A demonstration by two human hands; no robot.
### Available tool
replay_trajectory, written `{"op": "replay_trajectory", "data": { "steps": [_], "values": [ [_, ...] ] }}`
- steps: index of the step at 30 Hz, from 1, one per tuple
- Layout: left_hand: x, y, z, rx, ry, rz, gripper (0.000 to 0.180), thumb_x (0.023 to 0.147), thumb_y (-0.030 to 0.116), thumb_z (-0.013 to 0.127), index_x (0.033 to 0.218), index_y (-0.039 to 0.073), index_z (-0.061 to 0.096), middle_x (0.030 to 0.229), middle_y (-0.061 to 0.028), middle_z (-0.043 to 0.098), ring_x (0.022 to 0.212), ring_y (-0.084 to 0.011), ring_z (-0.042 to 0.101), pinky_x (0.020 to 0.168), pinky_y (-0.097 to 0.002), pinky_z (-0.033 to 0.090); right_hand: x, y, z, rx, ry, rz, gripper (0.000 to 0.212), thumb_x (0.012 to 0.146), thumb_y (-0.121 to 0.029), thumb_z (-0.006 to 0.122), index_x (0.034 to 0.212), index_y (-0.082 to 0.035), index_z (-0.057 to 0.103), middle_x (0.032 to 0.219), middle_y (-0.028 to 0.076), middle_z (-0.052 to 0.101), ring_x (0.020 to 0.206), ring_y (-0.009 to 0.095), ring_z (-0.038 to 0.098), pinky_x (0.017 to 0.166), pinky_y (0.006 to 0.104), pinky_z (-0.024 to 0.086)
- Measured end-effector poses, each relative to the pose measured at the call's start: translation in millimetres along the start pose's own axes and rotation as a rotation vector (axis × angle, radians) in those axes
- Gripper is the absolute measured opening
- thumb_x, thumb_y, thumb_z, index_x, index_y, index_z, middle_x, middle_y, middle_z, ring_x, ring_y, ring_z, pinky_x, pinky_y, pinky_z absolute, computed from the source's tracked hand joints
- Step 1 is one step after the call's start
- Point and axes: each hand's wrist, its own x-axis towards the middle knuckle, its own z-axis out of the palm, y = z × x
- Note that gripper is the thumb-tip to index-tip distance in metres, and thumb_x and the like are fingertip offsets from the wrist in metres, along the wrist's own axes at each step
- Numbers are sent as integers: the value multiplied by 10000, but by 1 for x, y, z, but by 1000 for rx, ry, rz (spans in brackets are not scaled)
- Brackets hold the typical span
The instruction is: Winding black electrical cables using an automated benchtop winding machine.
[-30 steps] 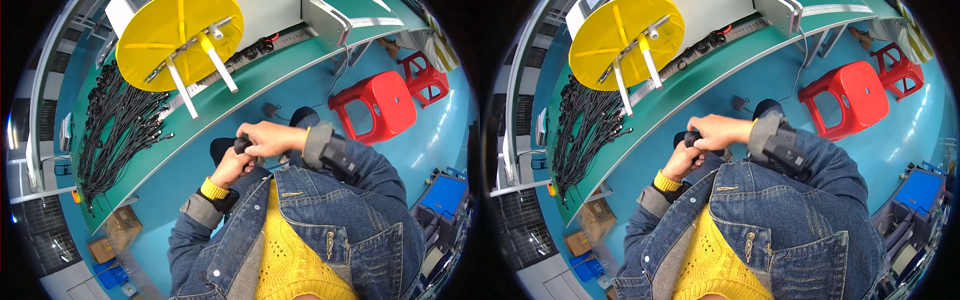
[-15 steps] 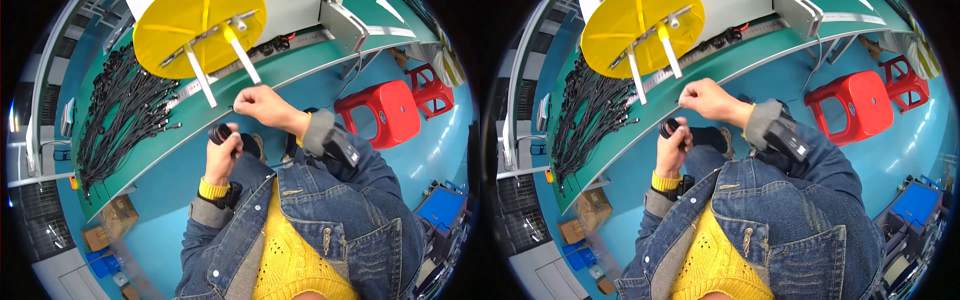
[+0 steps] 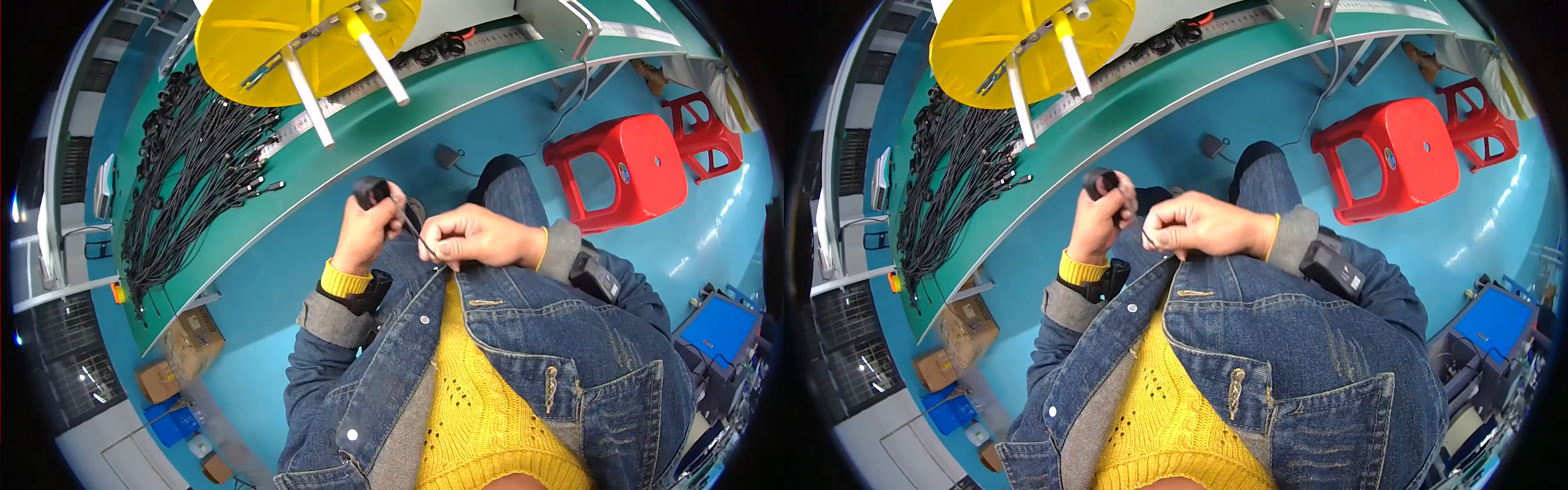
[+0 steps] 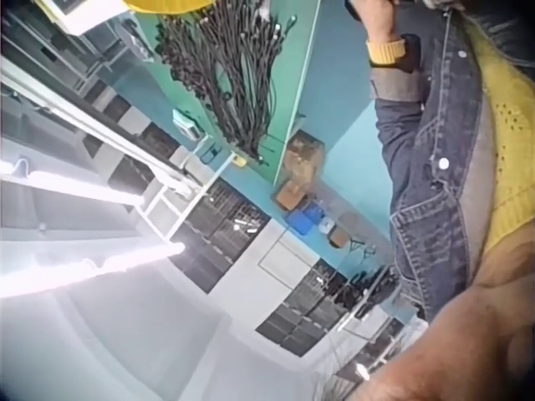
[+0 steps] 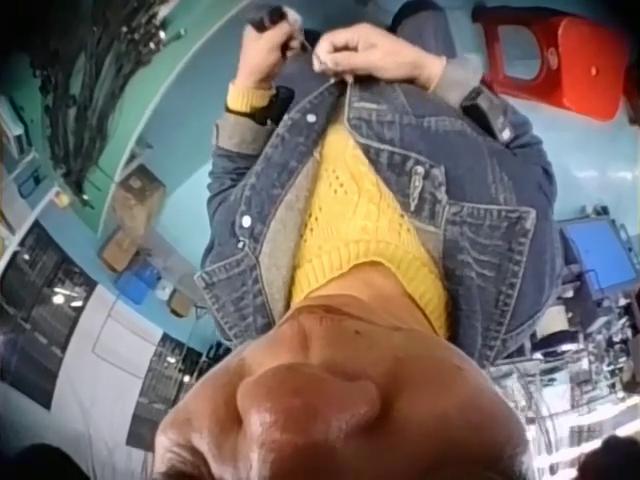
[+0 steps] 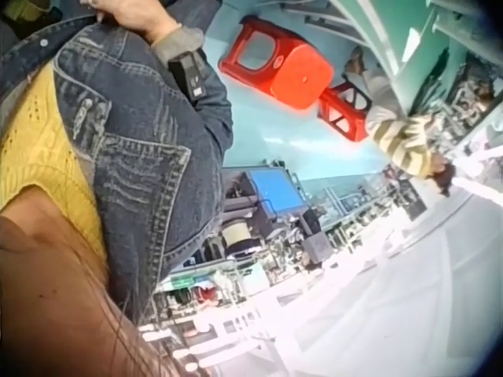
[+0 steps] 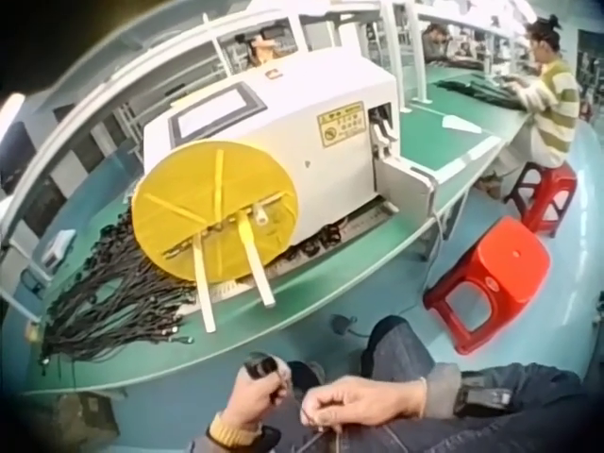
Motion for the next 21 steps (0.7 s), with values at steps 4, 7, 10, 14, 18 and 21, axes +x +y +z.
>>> {"op": "replay_trajectory", "data": {
  "steps": [4, 7, 10, 14, 18, 21],
  "values": [
    [-6, 6, 19, -33, -271, -240, 103, 805, 103, 604, 834, 33, 535, 660, -15, 505, 506, -69, 460, 414, -194, 352, 1, -9, -27, 320, 192, 132, 185, 861, -150, 551, 984, -19, 595, 715, 12, 553, 547, 62, 506, 483, 182, 425],
    [-8, 11, 20, -86, -379, -427, 137, 790, 117, 619, 833, 24, 527, 651, -17, 498, 486, -65, 446, 391, -183, 331, 1, -32, -35, -29, 209, 160, 254, 834, -141, 579, 1061, -25, 575, 686, 20, 563, 521, 65, 514, 456, 185, 426],
    [-10, 15, 24, -57, -393, -496, 144, 788, 119, 615, 832, 17, 524, 644, -18, 496, 477, -58, 438, 377, -174, 314, 10, -49, -33, -287, 171, 192, 309, 807, -135, 607, 1094, -30, 559, 659, 28, 571, 515, 73, 524, 455, 198, 434],
    [-7, 12, 24, 61, -378, -527, 150, 782, 113, 604, 856, 6, 530, 631, -16, 495, 467, -48, 427, 360, -167, 291, 25, -53, -29, -550, 45, 221, 332, 767, -135, 645, 1067, -36, 543, 647, 49, 584, 533, 97, 541, 500, 236, 458],
    [-6, 12, 26, 144, -290, -547, 171, 775, 110, 593, 896, 1, 542, 609, -8, 488, 459, -39, 417, 361, -162, 282, 31, -36, -30, -742, -29, 110, 334, 741, -141, 671, 1022, -33, 525, 679, 70, 605, 544, 130, 554, 540, 275, 472],
    [-6, 12, 27, 162, -301, -515, 208, 774, 109, 587, 944, -1, 540, 623, -14, 492, 465, -42, 420, 369, -163, 287, 32, -15, -33, -737, 26, -49, 338, 733, -149, 682, 989, -15, 506, 692, 70, 612, 552, 150, 561, 547, 297, 468]
  ]
}}
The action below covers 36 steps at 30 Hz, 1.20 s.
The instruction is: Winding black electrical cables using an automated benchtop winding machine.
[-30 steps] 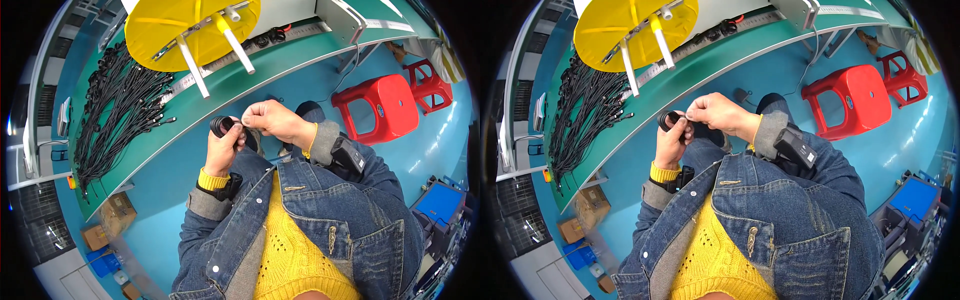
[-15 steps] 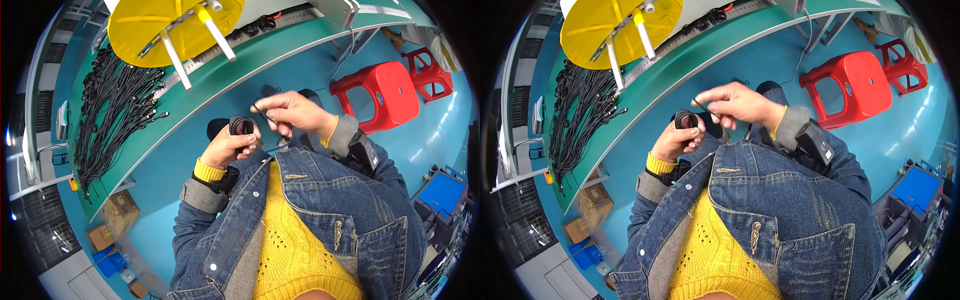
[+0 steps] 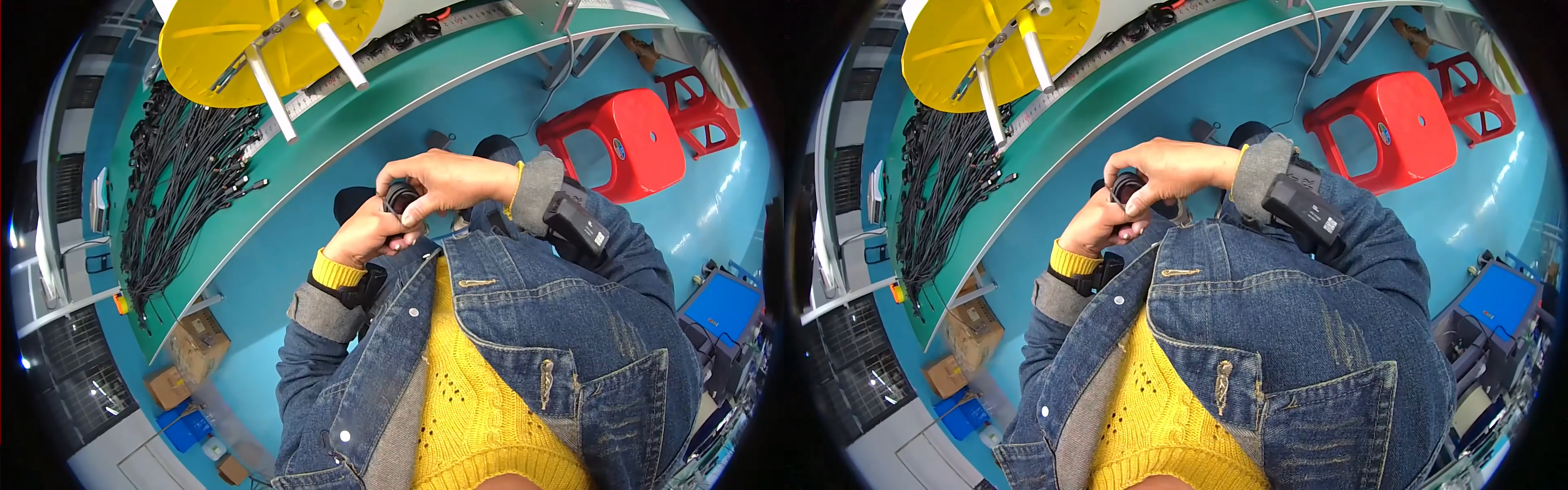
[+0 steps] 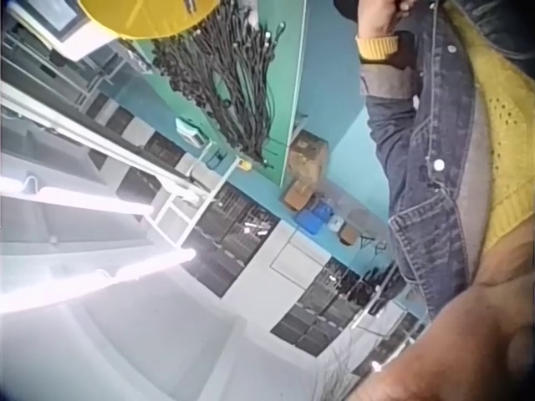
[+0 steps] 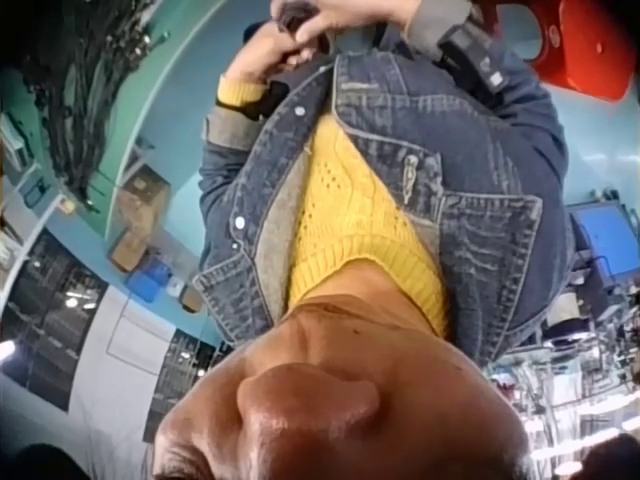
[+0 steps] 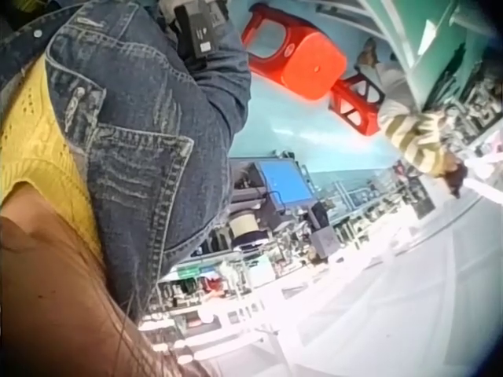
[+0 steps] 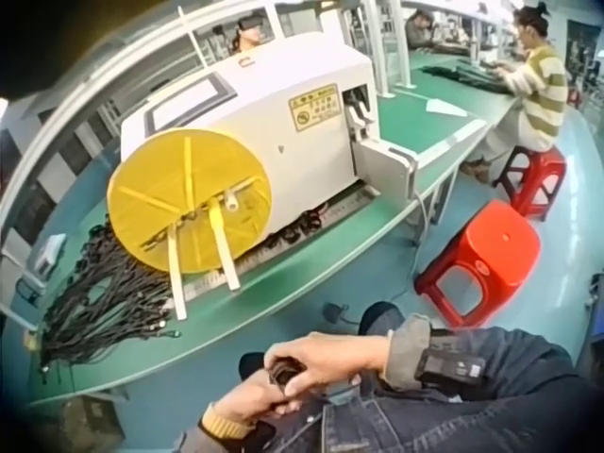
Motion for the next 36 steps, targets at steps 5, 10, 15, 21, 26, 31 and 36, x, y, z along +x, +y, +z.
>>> {"op": "replay_trajectory", "data": {
  "steps": [5, 10, 15, 21, 26, 31, 36],
  "values": [
    [-6, -8, -4, -82, -93, 226, 335, 821, 213, 557, 1065, -9, 497, 730, -58, 506, 517, -72, 434, 394, -174, 306, -5, 8, 21, 407, -2, 115, 314, 786, -176, 647, 1002, -15, 487, 771, 49, 609, 564, 105, 543, 492, 226, 415],
    [-3, -22, -13, -748, -324, 212, 573, 872, 485, 448, 1147, -18, 441, 823, -92, 492, 578, -109, 422, 405, -186, 306, -23, 28, 32, 1065, 77, 349, 241, 840, -201, 591, 997, -42, 500, 735, -15, 544, 543, 55, 482, 458, 160, 339],
    [-1, -28, -20, -692, -190, 83, 719, 828, 660, 348, 1131, 20, 468, 801, -92, 487, 582, -115, 403, 400, -174, 288, -10, 13, 19, 723, 375, 281, 204, 837, -203, 575, 907, -22, 513, 607, -27, 444, 501, 59, 429, 436, 188, 314],
    [-5, -29, -12, -663, -230, 29, 709, 800, 706, 344, 1061, 69, 514, 816, -112, 511, 581, -115, 419, 375, -152, 272, 1, -2, 12, -248, 114, 60, 181, 813, -154, 533, 796, 12, 464, 610, 105, 493, 537, 244, 521, 479, 361, 391],
    [-7, -25, -21, -549, -214, -58, 658, 822, 678, 345, 962, 66, 543, 785, -123, 535, 548, -114, 435, 361, -149, 270, -1, 11, 41, -272, 197, 99, 160, 804, -115, 489, 805, 33, 428, 671, 204, 540, 658, 415, 540, 571, 486, 406],
    [-3, -26, -19, -475, -142, -67, 559, 877, 584, 359, 923, 60, 549, 760, -130, 543, 528, -120, 446, 355, -156, 272, -5, 21, 54, -201, 299, 75, 170, 813, -111, 480, 854, 34, 401, 664, 206, 549, 659, 427, 541, 571, 492, 405],
    [-5, -22, -7, -545, -94, -56, 364, 895, 379, 431, 934, 35, 541, 783, -135, 551, 539, -132, 460, 392, -186, 313, -11, 20, 41, -255, 211, 131, 166, 816, -104, 482, 873, 19, 387, 663, 205, 547, 653, 424, 540, 562, 493, 400]
  ]
}}
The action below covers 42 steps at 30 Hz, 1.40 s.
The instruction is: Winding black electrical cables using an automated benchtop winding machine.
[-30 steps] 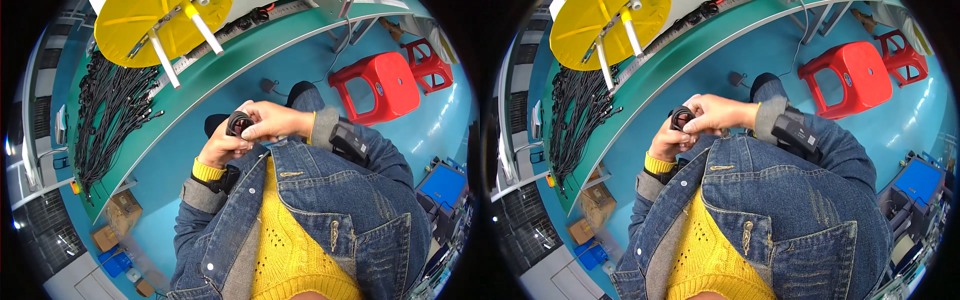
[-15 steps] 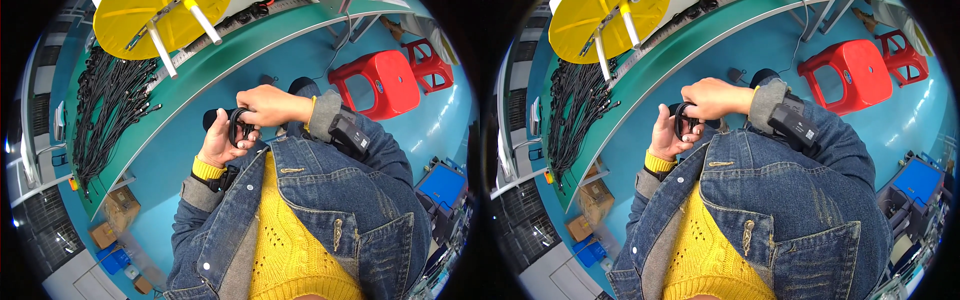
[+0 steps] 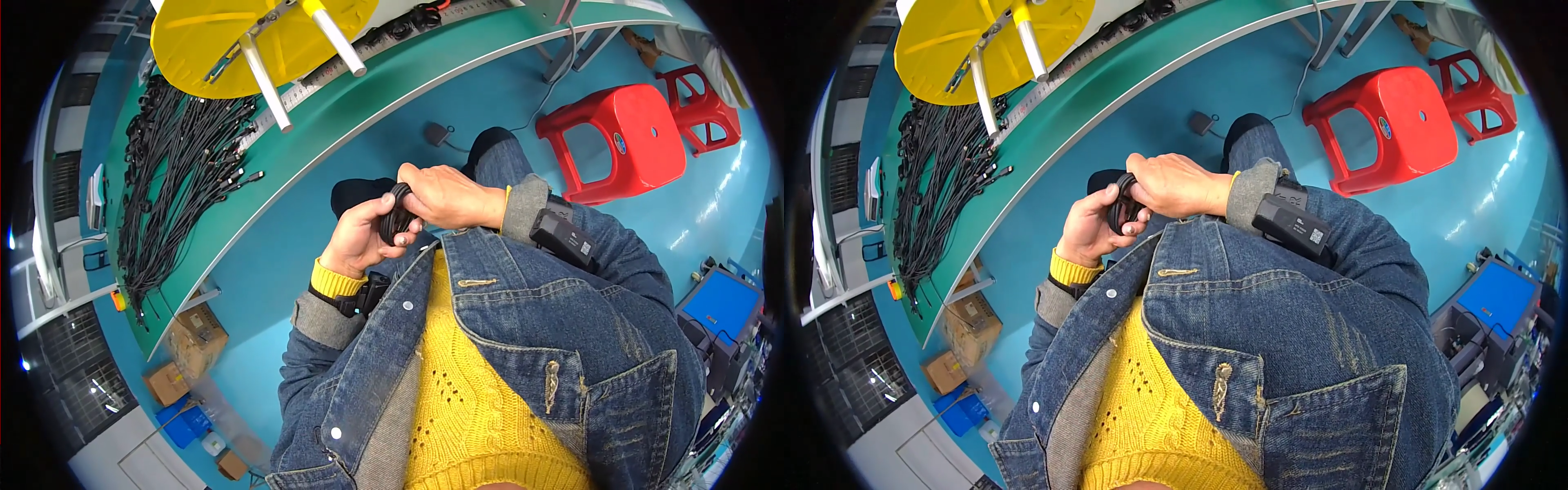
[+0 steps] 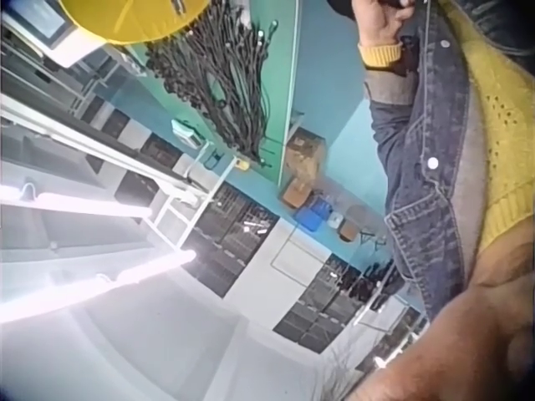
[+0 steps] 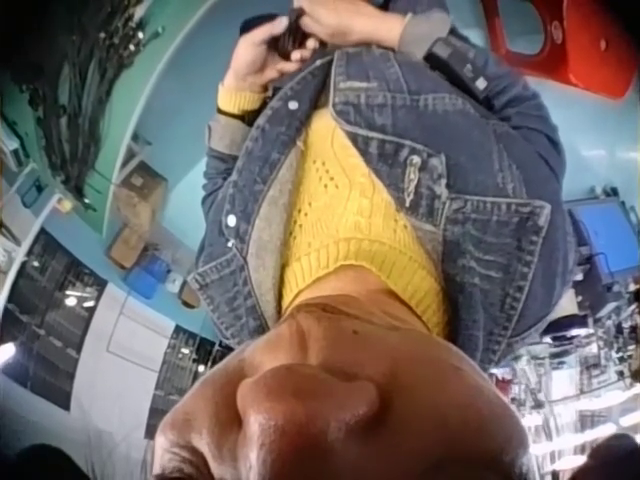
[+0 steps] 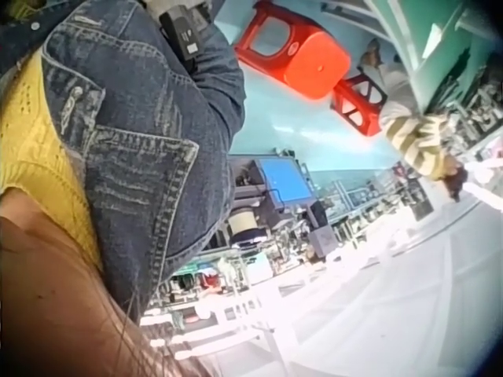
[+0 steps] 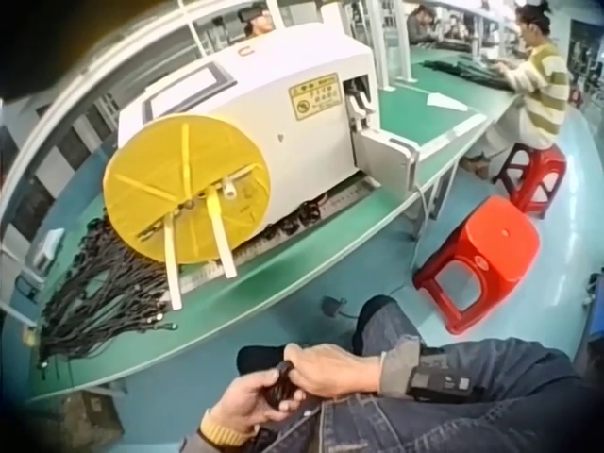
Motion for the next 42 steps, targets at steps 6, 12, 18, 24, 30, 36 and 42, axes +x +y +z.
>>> {"op": "replay_trajectory", "data": {
  "steps": [6, 12, 18, 24, 30, 36, 42],
  "values": [
    [-1, -3, 5, -16, -40, 62, 249, 797, 202, 536, 965, 19, 545, 796, -109, 566, 543, -122, 456, 462, -222, 352, 0, 6, -5, 22, -59, -30, 162, 816, -112, 482, 884, -2, 384, 659, 205, 545, 645, 425, 532, 547, 497, 389],
    [4, -9, 12, 811, 187, 101, 225, 710, 131, 634, 900, 23, 580, 751, 14, 556, 615, -101, 482, 514, -256, 406, -3, 4, -13, 121, -115, -171, 250, 809, -205, 494, 890, 20, 421, 691, 238, 559, 668, 419, 541, 579, 494, 407],
    [25, -37, -1, 1480, 569, 742, 206, 709, 166, 653, 836, 13, 597, 730, -126, 622, 647, -265, 621, 558, -370, 469, 8, -29, 2, 56, 48, 119, 323, 822, -292, 521, 801, 26, 466, 686, 248, 558, 670, 417, 547, 595, 489, 422],
    [36, -49, -35, 1728, 678, 771, 192, 715, 180, 656, 820, 24, 614, 626, -154, 581, 606, -306, 603, 503, -386, 454, 22, -26, 25, -200, 141, 6, 392, 840, -356, 524, 772, 27, 479, 650, 246, 558, 590, 425, 541, 552, 477, 438],
    [0, -29, -33, 942, 280, -28, 241, 752, 284, 655, 750, 45, 622, 497, -37, 488, 466, -147, 519, 437, -313, 414, 18, -5, 24, 215, -198, 335, 415, 871, -398, 508, 794, 10, 509, 600, 137, 579, 473, 236, 549, 455, 345, 436],
    [-157, 152, -70, 934, 624, 969, 215, 863, 139, 475, 801, -22, 603, 927, -106, 608, 817, -191, 592, 700, -279, 486, 10, 3, 9, 442, -278, 508, 357, 903, -345, 485, 783, -12, 532, 570, 32, 559, 467, 63, 478, 432, 214, 369],
    [-199, 211, -177, 1385, 1147, 679, 393, 724, 205, 685, 1041, -13, 606, 1039, -121, 614, 991, -209, 564, 856, -310, 432, 0, 23, 18, 368, -319, 433, 336, 859, -309, 560, 744, 6, 548, 607, 69, 588, 533, 119, 557, 502, 268, 440]
  ]
}}
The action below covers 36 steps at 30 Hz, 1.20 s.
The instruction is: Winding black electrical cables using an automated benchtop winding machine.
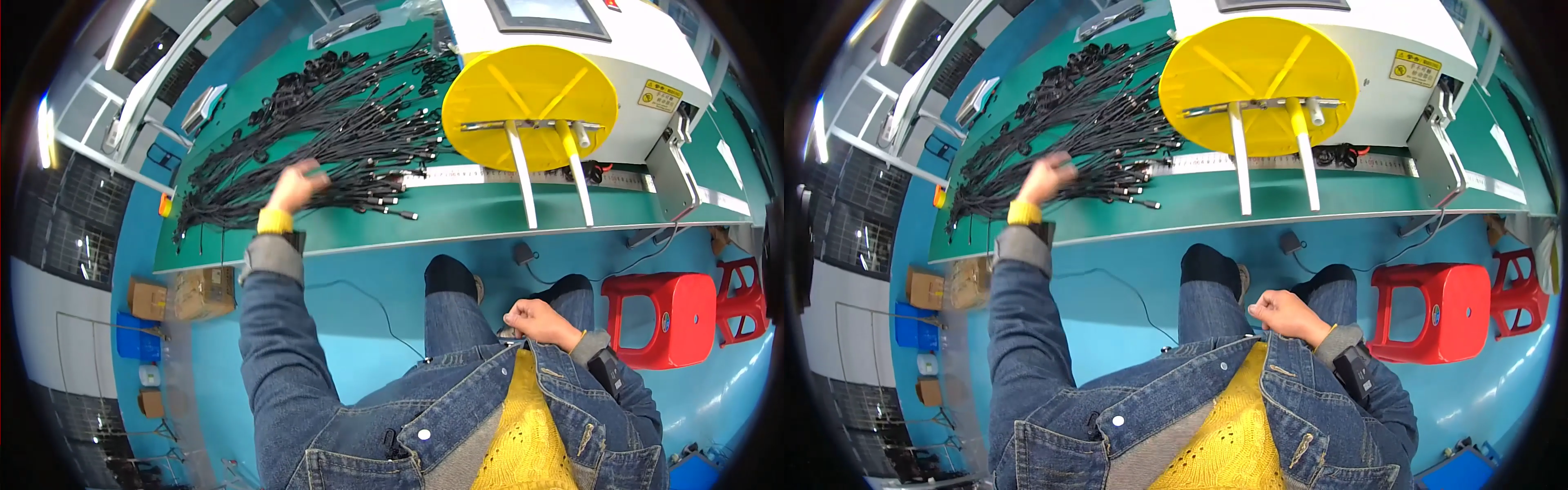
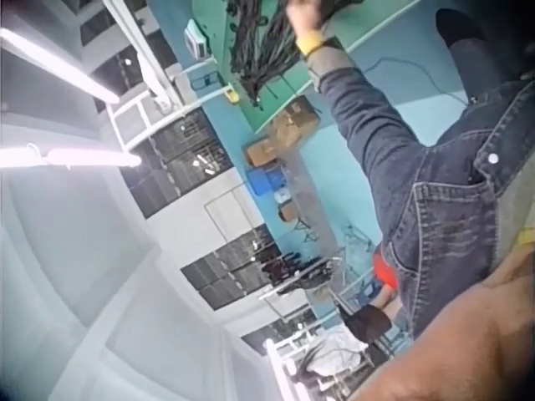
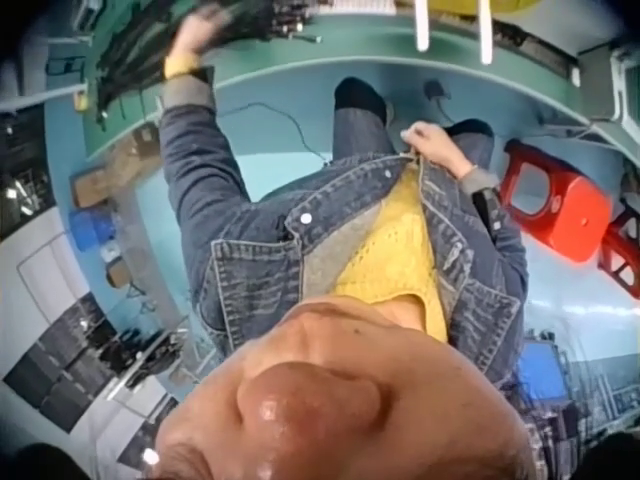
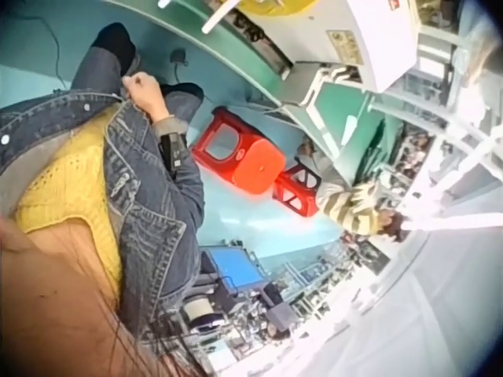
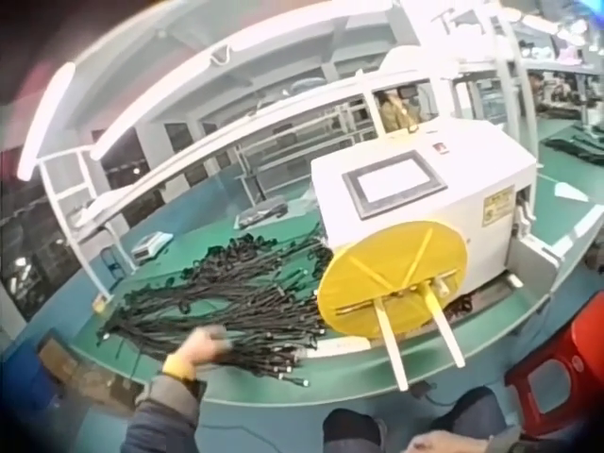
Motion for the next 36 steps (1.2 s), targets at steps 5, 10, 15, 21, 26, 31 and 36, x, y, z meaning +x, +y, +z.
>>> {"op": "replay_trajectory", "data": {
  "steps": [5, 10, 15, 21, 26, 31, 36],
  "values": [
    [-39, -16, 43, 305, 89, 156, 330, 722, 149, 671, 1030, 40, 626, 1044, -134, 620, 990, -267, 578, 859, -328, 445, -1, 2, -4, -30, -21, 4, 276, 835, -255, 586, 754, 7, 559, 620, 77, 603, 561, 129, 579, 524, 285, 454],
    [-42, -23, 57, 451, 302, 284, 236, 761, 125, 634, 988, 58, 634, 1024, -129, 618, 936, -284, 589, 809, -335, 469, 0, -1, 0, -47, -1, -42, 259, 829, -235, 580, 760, 14, 561, 626, 82, 611, 567, 132, 583, 532, 283, 457],
    [-55, -16, 40, 409, 602, 415, 150, 785, 71, 596, 930, 41, 617, 906, -117, 621, 801, -278, 592, 693, -334, 476, -10, -9, -4, -28, 14, -21, 243, 826, -215, 574, 763, 18, 559, 628, 75, 599, 569, 127, 582, 533, 279, 457],
    [-128, 78, 28, 246, 536, 540, 127, 798, -26, 567, 919, 7, 586, 740, -88, 541, 615, -204, 498, 551, -262, 400, -6, -20, -13, 49, 143, -203, 183, 843, -158, 573, 889, 19, 569, 697, 56, 605, 579, 67, 526, 515, 242, 431],
    [-171, 144, 45, 229, 400, 663, 192, 719, -79, 564, 891, 2, 594, 714, -98, 553, 613, -226, 528, 538, -291, 424, -40, -107, -12, -245, 599, -789, 288, 791, -127, 633, 1035, 12, 569, 858, 111, 606, 635, 144, 549, 553, 273, 463],
    [-186, 188, 57, 122, 217, 794, 205, 688, -83, 576, 877, -7, 592, 685, -89, 550, 558, -222, 517, 500, -283, 415, -56, -143, -17, -663, 790, -1320, 397, 728, -126, 690, 1082, 1, 561, 1031, 143, 570, 696, 242, 560, 599, 293, 486],
    [-178, 257, 79, 45, -80, 860, 147, 724, -48, 584, 864, -6, 601, 649, -91, 557, 536, -225, 521, 489, -270, 415, -80, -148, -33, -962, 957, -1383, 423, 672, -85, 726, 1060, -5, 576, 947, 109, 564, 694, 228, 549, 579, 290, 475]
  ]
}}
